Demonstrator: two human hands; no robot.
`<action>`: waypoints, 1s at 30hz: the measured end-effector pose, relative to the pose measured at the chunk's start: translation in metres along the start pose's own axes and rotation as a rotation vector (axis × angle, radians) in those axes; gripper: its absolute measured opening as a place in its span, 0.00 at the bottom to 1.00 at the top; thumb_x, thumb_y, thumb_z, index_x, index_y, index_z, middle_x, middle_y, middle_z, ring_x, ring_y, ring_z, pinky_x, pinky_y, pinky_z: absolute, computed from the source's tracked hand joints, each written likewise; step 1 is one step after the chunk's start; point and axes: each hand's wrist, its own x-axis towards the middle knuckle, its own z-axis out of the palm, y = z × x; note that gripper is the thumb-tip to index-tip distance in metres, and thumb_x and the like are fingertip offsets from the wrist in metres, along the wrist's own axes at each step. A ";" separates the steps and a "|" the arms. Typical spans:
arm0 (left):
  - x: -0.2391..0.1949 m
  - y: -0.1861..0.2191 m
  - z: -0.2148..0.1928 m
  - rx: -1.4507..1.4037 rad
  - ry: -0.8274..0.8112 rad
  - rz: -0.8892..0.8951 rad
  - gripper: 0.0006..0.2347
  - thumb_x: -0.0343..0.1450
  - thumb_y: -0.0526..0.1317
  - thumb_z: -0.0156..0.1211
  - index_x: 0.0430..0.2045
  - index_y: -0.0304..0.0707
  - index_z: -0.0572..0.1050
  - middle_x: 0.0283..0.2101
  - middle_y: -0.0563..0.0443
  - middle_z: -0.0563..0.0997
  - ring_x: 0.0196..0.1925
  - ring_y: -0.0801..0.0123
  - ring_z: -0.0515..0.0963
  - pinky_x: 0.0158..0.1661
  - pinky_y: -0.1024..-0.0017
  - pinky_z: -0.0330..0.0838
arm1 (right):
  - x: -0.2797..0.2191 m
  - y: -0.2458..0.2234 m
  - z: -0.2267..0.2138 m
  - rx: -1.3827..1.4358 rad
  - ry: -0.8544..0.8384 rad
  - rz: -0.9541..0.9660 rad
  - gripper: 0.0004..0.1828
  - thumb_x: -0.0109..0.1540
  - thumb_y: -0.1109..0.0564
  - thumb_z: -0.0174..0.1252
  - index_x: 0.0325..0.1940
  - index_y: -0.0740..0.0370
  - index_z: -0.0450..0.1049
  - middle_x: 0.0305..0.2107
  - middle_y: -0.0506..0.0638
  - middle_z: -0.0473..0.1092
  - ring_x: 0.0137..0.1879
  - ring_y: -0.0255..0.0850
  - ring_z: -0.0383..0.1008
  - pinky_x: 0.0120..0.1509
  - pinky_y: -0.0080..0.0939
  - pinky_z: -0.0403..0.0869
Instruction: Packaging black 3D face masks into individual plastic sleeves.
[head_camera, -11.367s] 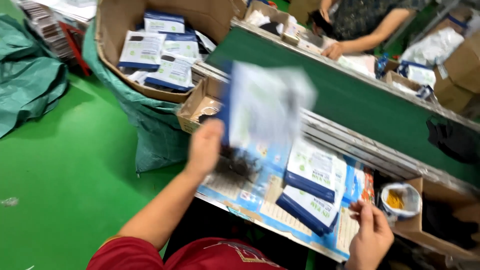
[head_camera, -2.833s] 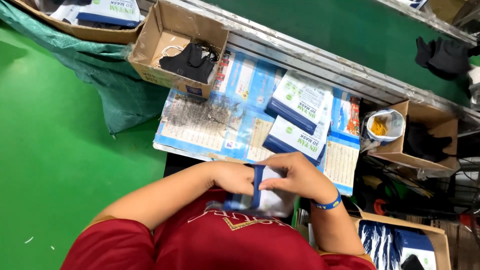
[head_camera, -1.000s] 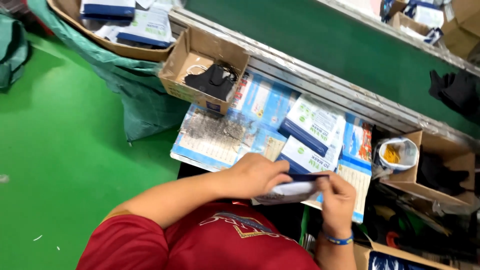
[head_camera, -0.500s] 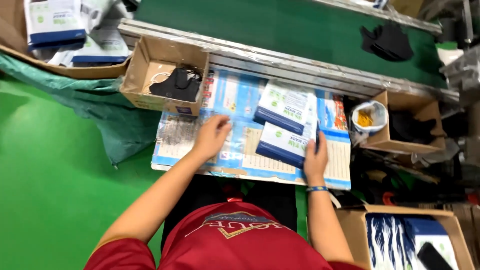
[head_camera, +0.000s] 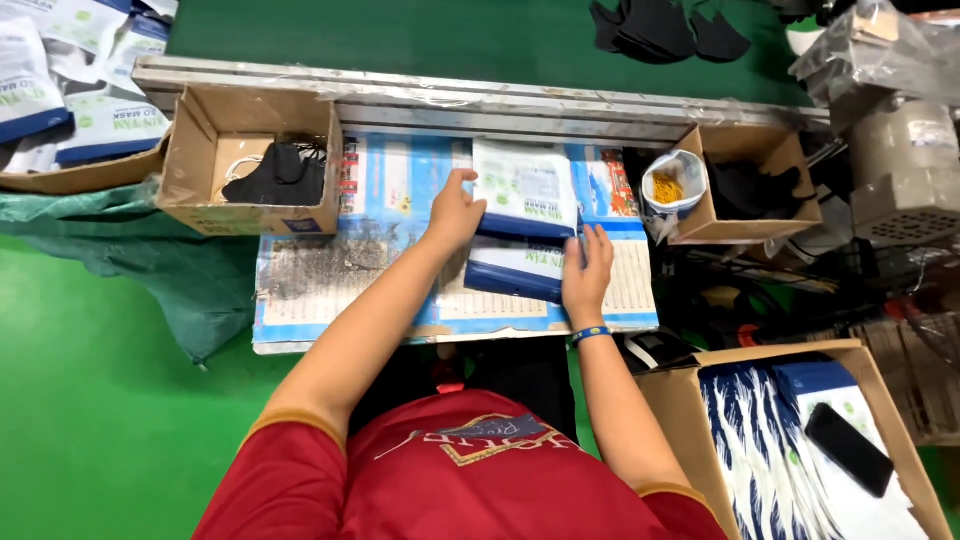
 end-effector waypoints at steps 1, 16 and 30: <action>-0.014 0.001 -0.002 -0.032 -0.004 0.021 0.22 0.67 0.36 0.64 0.57 0.41 0.69 0.29 0.45 0.78 0.35 0.57 0.80 0.40 0.63 0.74 | -0.001 0.003 -0.003 0.122 0.018 0.049 0.28 0.70 0.43 0.49 0.66 0.66 0.68 0.66 0.66 0.62 0.72 0.58 0.61 0.75 0.51 0.61; -0.083 -0.020 -0.126 0.653 -0.004 0.398 0.20 0.69 0.47 0.61 0.53 0.36 0.73 0.59 0.33 0.72 0.63 0.41 0.67 0.60 0.52 0.60 | 0.098 0.021 -0.046 0.423 -0.036 -0.020 0.30 0.74 0.41 0.40 0.70 0.66 0.64 0.69 0.62 0.61 0.77 0.54 0.57 0.80 0.50 0.55; -0.079 -0.016 -0.136 0.618 0.057 0.375 0.21 0.69 0.47 0.59 0.55 0.37 0.73 0.62 0.35 0.69 0.66 0.43 0.65 0.62 0.51 0.56 | 0.433 0.133 0.074 -0.124 -0.018 0.269 0.43 0.69 0.25 0.43 0.77 0.56 0.55 0.66 0.72 0.56 0.73 0.66 0.53 0.72 0.61 0.54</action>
